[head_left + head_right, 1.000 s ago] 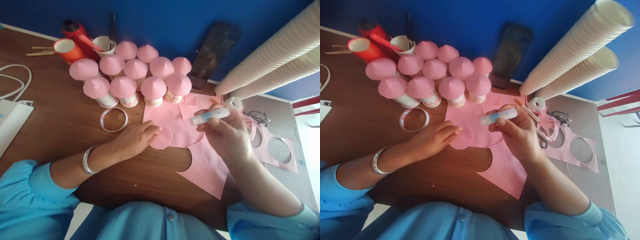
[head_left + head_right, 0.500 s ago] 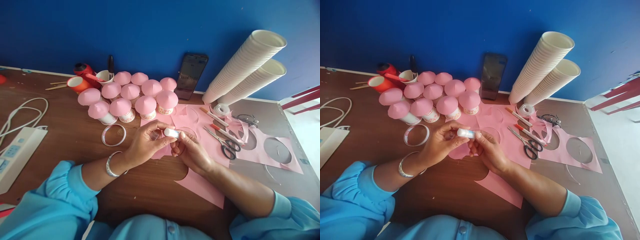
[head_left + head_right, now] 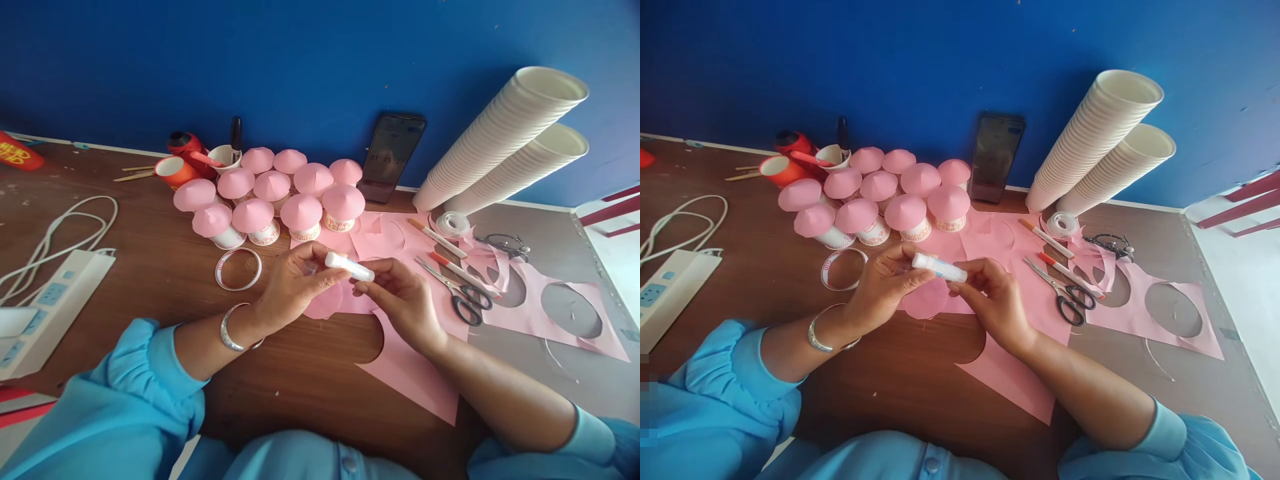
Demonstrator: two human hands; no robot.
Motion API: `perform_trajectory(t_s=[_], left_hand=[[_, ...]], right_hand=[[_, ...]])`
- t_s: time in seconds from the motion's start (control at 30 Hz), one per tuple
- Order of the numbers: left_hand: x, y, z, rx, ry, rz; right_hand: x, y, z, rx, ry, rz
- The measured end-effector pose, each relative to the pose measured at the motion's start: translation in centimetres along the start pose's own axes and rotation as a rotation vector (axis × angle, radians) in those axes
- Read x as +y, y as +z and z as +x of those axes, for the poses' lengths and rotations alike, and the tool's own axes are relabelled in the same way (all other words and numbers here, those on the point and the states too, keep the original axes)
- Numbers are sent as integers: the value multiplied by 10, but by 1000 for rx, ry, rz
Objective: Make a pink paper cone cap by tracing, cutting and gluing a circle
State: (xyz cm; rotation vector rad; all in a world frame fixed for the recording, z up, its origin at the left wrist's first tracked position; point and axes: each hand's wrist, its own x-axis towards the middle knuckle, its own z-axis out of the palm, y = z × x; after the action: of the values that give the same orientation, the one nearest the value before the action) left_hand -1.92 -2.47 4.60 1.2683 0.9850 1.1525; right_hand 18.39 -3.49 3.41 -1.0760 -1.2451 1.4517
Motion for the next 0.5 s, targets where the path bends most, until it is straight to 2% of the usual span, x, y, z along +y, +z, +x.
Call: perform_trajectory(t_s=[0.07,0.13,0.23,0.37,0.43,0.5], left_hand=[[0,0,0,-11,21,-9],[-1,0,0,-25,51,-11],[-3,-1,0,-18,59,14],[-5,-1,0,-6,11,-12],[-5,-1,1,-12,13,-22],[-5,-2,1,-18,24,5]], right_hand=[[-2,-1,3,-95,121,161],[-2,-3,5,-109,187,273],[3,-3,4,-2,141,257],[8,-1,2,58,-19,149],[7,-1,3,34,-29,162],[4,-2,4,-57,56,242]])
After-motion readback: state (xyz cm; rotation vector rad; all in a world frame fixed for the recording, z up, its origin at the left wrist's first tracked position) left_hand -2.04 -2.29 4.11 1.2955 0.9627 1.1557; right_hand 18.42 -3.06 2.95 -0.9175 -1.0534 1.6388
